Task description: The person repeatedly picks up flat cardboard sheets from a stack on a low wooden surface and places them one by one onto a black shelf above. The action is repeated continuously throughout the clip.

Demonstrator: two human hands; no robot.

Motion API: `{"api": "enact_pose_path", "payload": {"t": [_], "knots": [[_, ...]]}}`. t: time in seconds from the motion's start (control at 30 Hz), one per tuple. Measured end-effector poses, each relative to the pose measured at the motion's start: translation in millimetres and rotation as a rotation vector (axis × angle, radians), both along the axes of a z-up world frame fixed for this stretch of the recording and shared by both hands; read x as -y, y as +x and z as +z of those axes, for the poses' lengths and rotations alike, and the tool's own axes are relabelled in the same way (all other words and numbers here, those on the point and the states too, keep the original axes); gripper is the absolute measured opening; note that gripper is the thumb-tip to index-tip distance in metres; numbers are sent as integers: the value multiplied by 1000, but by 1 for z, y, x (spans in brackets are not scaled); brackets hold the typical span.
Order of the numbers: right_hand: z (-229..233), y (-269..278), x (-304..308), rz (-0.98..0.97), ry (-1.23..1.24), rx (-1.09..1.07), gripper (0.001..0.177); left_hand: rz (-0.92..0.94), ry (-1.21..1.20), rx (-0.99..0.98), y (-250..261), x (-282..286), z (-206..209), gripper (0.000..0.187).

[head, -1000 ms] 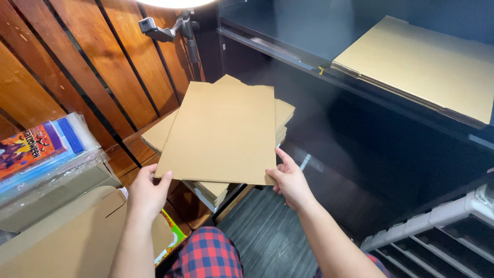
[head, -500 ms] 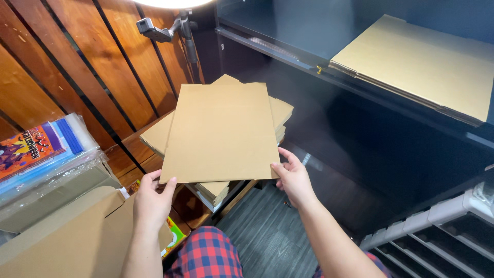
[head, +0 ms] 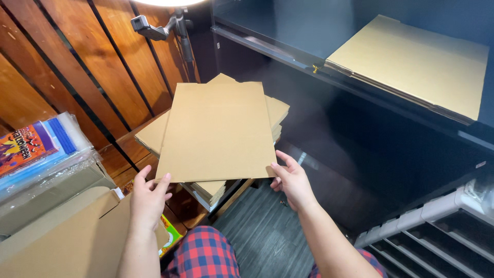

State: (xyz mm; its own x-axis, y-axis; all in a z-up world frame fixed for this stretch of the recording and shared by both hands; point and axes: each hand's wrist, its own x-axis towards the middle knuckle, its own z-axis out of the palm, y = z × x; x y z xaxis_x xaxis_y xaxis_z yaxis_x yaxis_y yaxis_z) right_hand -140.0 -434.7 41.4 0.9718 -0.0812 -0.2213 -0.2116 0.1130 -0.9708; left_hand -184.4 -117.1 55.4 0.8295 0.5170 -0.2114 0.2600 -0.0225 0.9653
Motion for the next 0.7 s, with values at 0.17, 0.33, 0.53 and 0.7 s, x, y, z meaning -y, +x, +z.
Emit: {"api": "enact_pose_path", "payload": {"t": [0.17, 0.33, 0.53, 0.7], "knots": [[-13, 6, 2, 15, 21, 43, 57, -25, -51, 42, 6, 1, -12, 66], [-18, 9, 2, 31, 70, 64, 60, -54, -140, 130, 14, 1, -28, 59], [-18, 10, 0, 48, 118, 53, 58, -30, -310, 257, 24, -2, -51, 63], [-21, 14, 0, 81, 113, 77, 55, -14, -318, 291, 20, 3, -43, 62]]}}
